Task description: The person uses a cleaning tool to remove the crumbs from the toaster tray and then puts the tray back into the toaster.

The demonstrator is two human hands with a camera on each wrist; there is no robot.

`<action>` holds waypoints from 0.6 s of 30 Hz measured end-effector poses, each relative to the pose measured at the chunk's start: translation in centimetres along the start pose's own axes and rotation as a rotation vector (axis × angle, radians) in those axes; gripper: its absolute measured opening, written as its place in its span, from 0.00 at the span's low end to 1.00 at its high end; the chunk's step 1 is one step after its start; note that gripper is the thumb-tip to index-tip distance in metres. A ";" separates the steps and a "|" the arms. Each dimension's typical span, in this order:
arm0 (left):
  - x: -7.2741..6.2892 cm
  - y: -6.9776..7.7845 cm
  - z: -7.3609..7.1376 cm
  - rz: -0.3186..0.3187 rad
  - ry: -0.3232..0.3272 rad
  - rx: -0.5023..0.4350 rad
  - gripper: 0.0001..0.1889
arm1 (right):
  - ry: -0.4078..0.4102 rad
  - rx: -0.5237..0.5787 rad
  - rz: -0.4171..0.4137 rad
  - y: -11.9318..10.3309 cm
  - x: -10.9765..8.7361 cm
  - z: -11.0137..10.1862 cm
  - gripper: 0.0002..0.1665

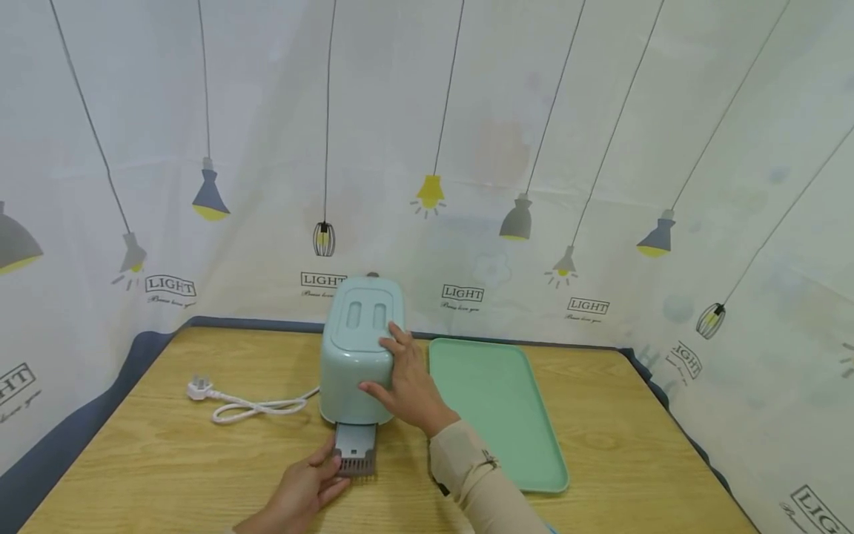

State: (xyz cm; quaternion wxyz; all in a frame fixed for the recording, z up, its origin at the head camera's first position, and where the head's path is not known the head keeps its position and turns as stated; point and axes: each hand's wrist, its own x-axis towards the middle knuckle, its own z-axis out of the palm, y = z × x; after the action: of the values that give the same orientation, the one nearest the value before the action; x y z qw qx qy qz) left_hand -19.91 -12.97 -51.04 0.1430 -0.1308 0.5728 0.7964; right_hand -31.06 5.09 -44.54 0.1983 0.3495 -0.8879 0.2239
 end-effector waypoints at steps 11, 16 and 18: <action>-1.2 -0.1 -0.2 -0.050 -0.012 0.008 0.30 | 0.010 0.013 -0.002 -0.2 0.1 -0.1 0.45; -1.6 0.0 -0.5 -0.118 0.029 -0.008 0.30 | 0.002 0.028 -0.007 -0.3 0.2 0.0 0.46; -1.8 -0.1 -0.5 -0.118 0.048 -0.015 0.30 | 0.003 0.027 -0.010 -0.2 0.3 0.0 0.45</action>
State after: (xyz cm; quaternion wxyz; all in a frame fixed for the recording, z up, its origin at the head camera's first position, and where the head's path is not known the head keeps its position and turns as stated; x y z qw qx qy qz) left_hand -18.15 -13.58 -50.64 0.1751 -0.1845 0.5615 0.7874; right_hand -31.07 4.82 -44.35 0.1959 0.3565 -0.8827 0.2352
